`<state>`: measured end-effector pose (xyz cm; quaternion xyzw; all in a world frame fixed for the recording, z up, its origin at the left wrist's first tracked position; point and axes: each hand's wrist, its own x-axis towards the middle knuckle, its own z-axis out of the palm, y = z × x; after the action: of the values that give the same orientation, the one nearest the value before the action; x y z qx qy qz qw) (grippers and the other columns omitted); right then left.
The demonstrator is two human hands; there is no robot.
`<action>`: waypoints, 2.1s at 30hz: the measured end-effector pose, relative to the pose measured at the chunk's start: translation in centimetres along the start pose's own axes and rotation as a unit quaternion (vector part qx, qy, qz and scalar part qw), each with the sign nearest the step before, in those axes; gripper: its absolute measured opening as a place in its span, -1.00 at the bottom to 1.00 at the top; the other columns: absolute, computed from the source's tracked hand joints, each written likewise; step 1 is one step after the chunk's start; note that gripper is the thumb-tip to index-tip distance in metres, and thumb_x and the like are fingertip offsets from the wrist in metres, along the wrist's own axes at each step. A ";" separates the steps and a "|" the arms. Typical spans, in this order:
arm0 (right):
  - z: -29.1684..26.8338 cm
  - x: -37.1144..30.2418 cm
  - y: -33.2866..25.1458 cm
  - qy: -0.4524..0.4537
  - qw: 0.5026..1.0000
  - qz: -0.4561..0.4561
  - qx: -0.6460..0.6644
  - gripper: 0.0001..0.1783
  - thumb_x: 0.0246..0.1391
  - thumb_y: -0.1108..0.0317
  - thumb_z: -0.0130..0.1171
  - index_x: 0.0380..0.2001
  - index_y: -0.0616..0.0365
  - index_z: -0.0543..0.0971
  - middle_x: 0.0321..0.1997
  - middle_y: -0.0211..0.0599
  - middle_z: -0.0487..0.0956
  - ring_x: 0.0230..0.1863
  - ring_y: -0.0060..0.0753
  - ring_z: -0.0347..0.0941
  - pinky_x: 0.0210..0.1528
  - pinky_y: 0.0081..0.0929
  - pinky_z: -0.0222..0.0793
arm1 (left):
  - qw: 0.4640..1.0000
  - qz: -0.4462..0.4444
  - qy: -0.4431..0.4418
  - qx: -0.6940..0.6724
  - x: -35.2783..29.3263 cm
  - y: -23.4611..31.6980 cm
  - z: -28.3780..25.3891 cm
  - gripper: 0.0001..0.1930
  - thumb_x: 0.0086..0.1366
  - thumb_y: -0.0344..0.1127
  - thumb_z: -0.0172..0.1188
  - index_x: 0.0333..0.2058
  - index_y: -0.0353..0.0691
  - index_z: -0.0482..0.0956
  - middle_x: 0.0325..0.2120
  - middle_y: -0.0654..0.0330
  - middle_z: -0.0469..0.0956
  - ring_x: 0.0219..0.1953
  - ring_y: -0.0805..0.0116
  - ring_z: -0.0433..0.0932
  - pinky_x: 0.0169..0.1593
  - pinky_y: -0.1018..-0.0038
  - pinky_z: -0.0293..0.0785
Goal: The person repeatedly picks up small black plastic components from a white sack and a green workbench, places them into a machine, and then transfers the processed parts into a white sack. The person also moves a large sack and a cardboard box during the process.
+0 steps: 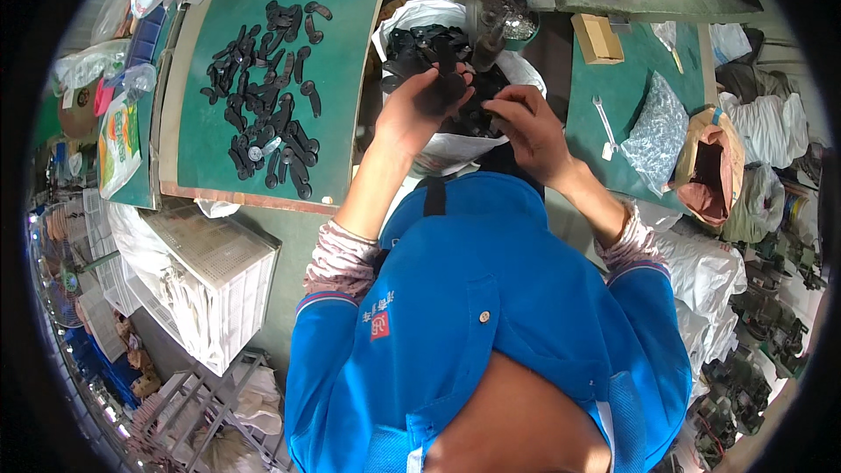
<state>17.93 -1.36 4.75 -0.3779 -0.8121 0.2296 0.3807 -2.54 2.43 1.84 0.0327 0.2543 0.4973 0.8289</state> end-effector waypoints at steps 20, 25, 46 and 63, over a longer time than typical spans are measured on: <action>-1.9 2.9 2.1 0.018 0.961 0.207 0.182 -0.70 -0.01 0.40 0.23 -0.16 0.21 0.56 -0.29 -0.14 0.61 -0.22 -0.54 0.50 -0.17 -0.53 0.41 | 0.947 0.118 -0.034 0.298 -0.8 -0.8 -0.2 -0.68 0.20 -0.44 0.15 -0.06 -0.41 0.47 -0.20 0.05 0.56 -0.18 0.31 0.54 -0.05 0.46 0.45; -1.7 2.9 2.8 -0.004 0.967 0.190 0.168 -0.73 0.00 0.40 0.25 -0.20 0.26 0.56 -0.30 -0.31 0.60 -0.27 -0.65 0.46 -0.20 -0.64 0.38 | 0.920 0.092 -0.039 0.379 -0.5 -1.2 2.0 -0.76 0.11 -0.47 0.28 -0.21 -0.35 0.55 -0.34 0.19 0.57 -0.32 0.46 0.53 -0.16 0.53 0.45; -3.2 6.4 5.6 0.081 0.923 0.309 0.215 -0.76 0.05 0.22 0.24 -0.49 0.18 0.56 -0.65 -0.55 0.45 -0.67 -0.77 0.23 -0.66 -0.71 0.08 | 0.939 0.106 0.015 0.328 6.3 1.3 5.8 -0.79 0.14 -0.44 0.21 -0.22 -0.25 0.51 -0.38 0.19 0.57 -0.42 0.32 0.59 -0.31 0.37 0.59; -4.3 6.7 4.7 0.079 0.972 0.221 0.026 -0.70 0.09 0.21 0.19 -0.28 0.26 0.55 -0.54 -0.31 0.53 -0.51 -0.49 0.42 -0.43 -0.50 0.32 | 0.966 0.211 0.050 0.140 1.3 2.6 0.3 -0.76 0.16 -0.54 0.20 -0.17 -0.28 0.46 -0.17 0.03 0.52 -0.20 0.32 0.53 -0.13 0.47 0.54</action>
<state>20.52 7.19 7.20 -0.5547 -0.6697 0.2981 0.3937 -3.99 4.84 2.40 0.1762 0.3498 0.6212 0.6787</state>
